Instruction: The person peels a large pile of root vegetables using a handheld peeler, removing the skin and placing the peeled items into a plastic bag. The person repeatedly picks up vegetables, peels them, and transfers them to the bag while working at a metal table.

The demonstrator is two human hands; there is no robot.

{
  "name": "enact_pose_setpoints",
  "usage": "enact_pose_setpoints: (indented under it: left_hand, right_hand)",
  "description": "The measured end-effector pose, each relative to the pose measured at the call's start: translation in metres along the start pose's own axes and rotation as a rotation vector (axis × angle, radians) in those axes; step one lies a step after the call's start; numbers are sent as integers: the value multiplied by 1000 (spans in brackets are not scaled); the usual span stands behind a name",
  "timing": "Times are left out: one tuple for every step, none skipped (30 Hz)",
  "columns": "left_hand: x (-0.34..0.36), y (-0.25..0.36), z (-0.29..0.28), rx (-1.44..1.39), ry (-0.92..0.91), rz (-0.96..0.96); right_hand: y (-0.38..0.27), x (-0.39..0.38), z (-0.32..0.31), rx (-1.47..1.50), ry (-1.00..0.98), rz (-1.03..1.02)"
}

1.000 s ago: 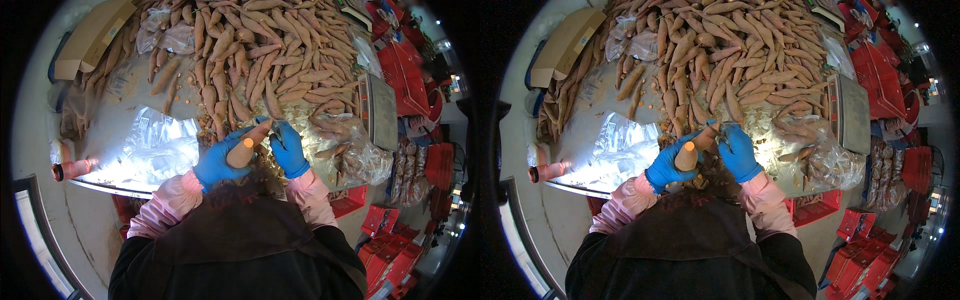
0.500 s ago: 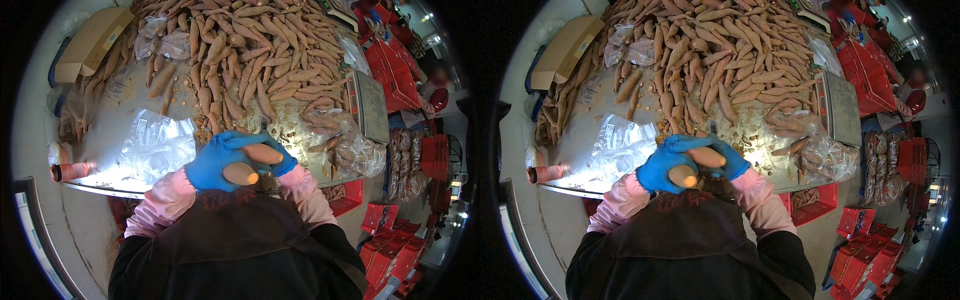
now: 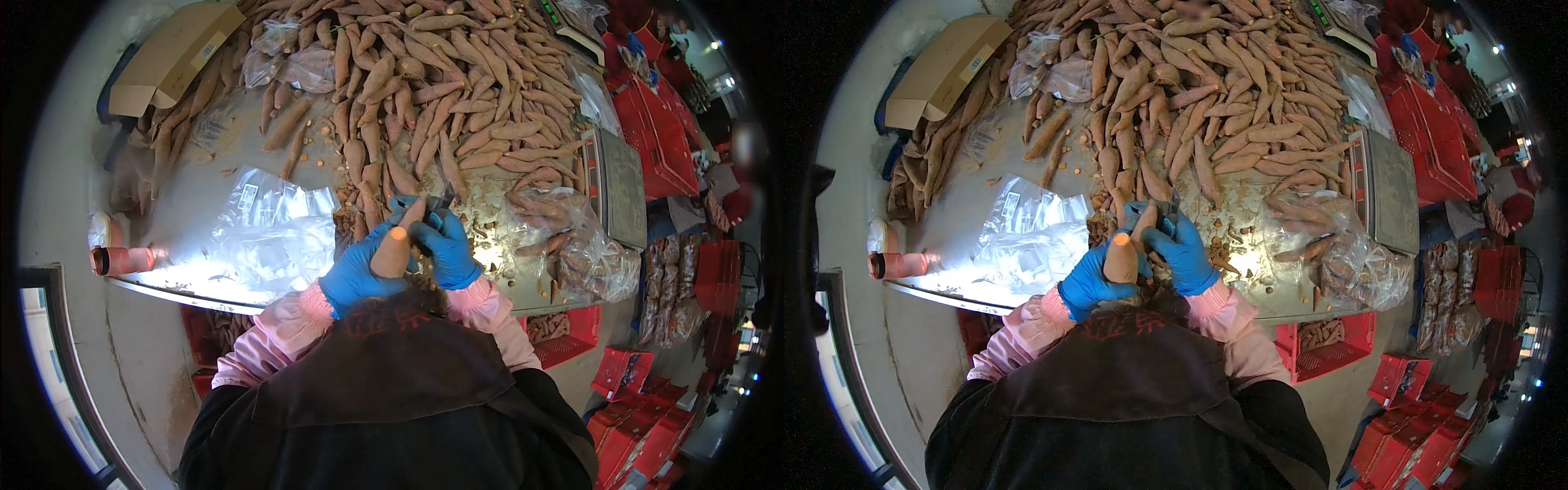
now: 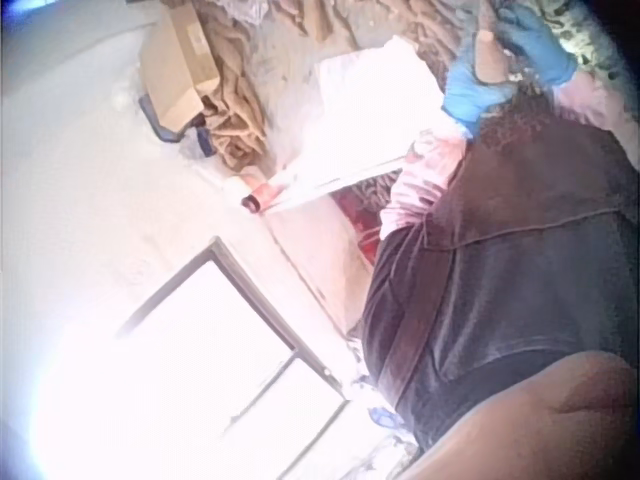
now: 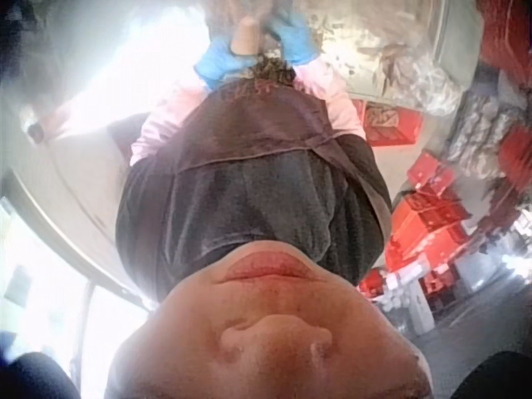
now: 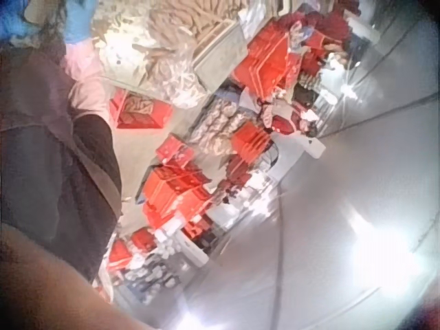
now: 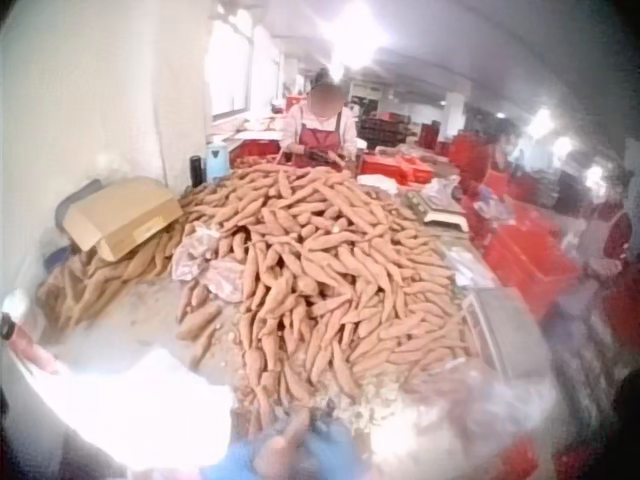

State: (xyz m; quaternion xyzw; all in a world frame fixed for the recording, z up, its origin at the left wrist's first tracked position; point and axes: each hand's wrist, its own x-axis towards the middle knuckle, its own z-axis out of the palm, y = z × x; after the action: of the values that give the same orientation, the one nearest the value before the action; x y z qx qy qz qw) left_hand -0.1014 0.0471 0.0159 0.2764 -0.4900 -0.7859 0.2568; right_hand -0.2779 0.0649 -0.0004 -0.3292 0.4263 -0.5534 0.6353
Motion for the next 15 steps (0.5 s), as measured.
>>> enact_pose_setpoints:
  left_hand:
    - [2,2,2,37,7,42]
    - [4,6,0,157,-18,45]
    - [6,3,-3,269,-29,111]
    - [7,-1,-7,383,-38,175]
    - [8,-4,-9,497,-46,239]
    - [9,-4,-9,566,-40,278]
    - [11,-5,-9,634,-33,317]
    - [12,-5,-8,703,-24,357]
    - [13,-2,-7,659,-15,303]
    - [12,3,-5,616,1,248]
    - [11,7,-3,573,16,194]
    - [10,12,-4,551,-69,265]
    - [11,16,-7,526,-159,338]
    - [8,20,-11,504,-246,406]
    - [7,24,-10,270,-220,312]
  right_hand:
    - [-3,1,-2,-49,4,-41]
    - [-1,6,-8,-117,-34,-160]
    - [-7,8,-10,-393,-57,-299]
    - [-17,8,-11,-666,-83,-437]
    - [-27,7,-10,-939,-110,-577]
    - [-36,2,-6,-1180,-69,-445]
    - [-32,3,-11,-1193,-63,-462]
    - [-22,6,-18,-1206,-57,-480]
    - [-14,8,-25,-1219,-46,-498]
    - [-9,11,-27,-1198,0,-401]
    - [3,15,-36,-1157,47,-370]
    - [20,21,-47,-1111,91,-338]
    - [36,29,-59,-1068,140,-306]
    - [40,44,-81,-1315,51,-80]
    - [56,46,-107,-1234,45,73]
